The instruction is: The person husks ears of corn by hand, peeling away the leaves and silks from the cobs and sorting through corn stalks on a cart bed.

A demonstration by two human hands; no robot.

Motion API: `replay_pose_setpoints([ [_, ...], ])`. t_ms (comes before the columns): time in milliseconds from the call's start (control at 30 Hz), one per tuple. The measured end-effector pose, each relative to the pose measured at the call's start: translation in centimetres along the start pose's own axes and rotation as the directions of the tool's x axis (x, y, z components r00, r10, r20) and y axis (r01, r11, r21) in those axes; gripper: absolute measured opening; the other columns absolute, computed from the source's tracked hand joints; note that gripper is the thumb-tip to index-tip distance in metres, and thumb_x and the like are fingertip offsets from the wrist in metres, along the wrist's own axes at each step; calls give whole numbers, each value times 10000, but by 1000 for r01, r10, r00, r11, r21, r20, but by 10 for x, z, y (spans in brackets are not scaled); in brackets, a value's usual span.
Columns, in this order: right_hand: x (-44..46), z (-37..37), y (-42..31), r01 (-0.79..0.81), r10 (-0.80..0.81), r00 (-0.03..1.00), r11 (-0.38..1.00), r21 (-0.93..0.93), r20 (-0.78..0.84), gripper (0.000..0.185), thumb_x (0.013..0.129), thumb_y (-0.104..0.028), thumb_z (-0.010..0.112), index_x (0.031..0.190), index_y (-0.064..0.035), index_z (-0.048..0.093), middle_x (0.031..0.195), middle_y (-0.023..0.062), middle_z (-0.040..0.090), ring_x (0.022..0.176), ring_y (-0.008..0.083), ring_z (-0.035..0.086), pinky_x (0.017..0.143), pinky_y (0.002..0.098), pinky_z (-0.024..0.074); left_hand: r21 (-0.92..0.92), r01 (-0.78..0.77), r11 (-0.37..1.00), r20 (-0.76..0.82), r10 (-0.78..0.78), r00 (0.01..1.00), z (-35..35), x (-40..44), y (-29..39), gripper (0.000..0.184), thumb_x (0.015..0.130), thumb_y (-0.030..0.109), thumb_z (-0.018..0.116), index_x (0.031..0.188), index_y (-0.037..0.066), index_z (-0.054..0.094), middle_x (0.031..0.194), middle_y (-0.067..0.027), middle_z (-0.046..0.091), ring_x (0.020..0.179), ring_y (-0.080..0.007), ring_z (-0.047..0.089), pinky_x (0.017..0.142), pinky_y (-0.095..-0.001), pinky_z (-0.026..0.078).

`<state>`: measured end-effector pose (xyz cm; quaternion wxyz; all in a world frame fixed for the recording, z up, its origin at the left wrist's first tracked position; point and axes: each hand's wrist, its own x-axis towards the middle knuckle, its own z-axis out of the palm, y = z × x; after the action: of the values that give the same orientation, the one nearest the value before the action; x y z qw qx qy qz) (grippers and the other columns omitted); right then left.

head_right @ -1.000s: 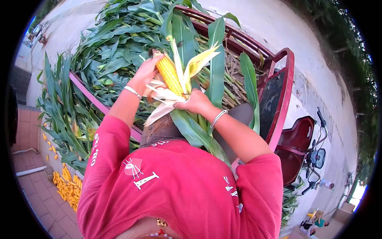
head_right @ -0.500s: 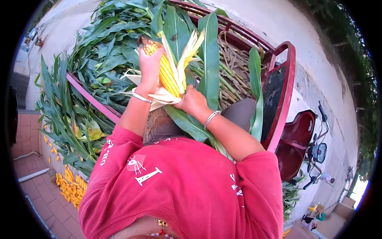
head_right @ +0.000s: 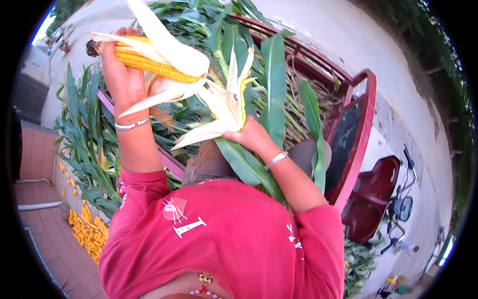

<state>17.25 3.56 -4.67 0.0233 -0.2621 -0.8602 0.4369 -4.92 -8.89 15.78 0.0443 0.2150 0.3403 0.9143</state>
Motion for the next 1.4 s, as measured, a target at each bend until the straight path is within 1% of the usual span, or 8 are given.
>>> replay_pose_setpoints([
  [133,-27,-37,-37,156,-228,951,937,-314,-207,733,660,-397,782,1176,48,513,1094,221,596,1045,346,577,887,398,462,361,-145,921,69,129,989,-3,-16,6,171,834,36,616,982,24,532,900,-68,609,791,-133,605,721,-248,518],
  [367,-15,-49,-98,529,-504,810,848,3,-298,611,717,-196,768,1234,-20,493,1121,161,592,1028,267,585,878,338,467,570,-215,793,501,-127,856,35,-75,-27,313,785,8,690,1047,23,519,884,-24,611,765,-99,595,736,-246,503],
  [433,-13,-40,-106,478,-416,872,837,267,-258,633,754,-104,745,1279,7,409,1182,114,549,1086,186,543,913,319,451,463,-12,886,567,-285,773,48,-85,-28,427,790,50,696,1154,-4,481,1004,-64,596,931,-117,575,848,-262,474],
  [567,-10,-45,-87,458,-217,875,664,592,-433,431,787,-99,714,1160,9,528,1089,86,594,992,192,591,862,312,480,404,-453,795,646,103,756,45,-68,-6,470,767,115,720,1155,-18,491,1038,-106,586,947,-193,586,905,-313,450],
  [967,-26,-57,-80,355,143,918,121,927,-370,454,938,-216,546,1304,2,388,1251,84,495,1123,181,510,962,340,423,691,-33,722,620,-568,541,26,-109,-77,766,709,222,787,1310,-23,380,1198,-120,547,1118,-203,517,955,-320,414],
  [1067,-30,-55,-75,377,69,919,128,917,-387,496,944,-245,533,1340,-9,351,1301,81,459,1186,189,462,1015,355,374,386,550,741,525,-667,529,17,-115,-104,473,873,194,636,1262,21,431,1134,-71,557,1019,-141,548,881,-280,454],
  [1300,-38,-54,-35,266,-5,962,234,935,-272,485,878,-188,638,1287,-7,451,1211,75,539,1111,164,508,983,318,395,428,240,871,102,-311,945,10,-104,-124,335,939,287,543,1105,0,490,1022,-92,546,910,-147,529,808,-284,437],
  [1400,-63,-83,-16,147,-33,984,712,686,-177,412,874,-124,610,1257,-27,496,1171,69,574,1086,174,535,967,325,410,523,-22,852,361,-198,912,1,-78,-97,185,944,173,482,1005,3,521,883,-64,561,815,-134,539,748,-277,444],
])
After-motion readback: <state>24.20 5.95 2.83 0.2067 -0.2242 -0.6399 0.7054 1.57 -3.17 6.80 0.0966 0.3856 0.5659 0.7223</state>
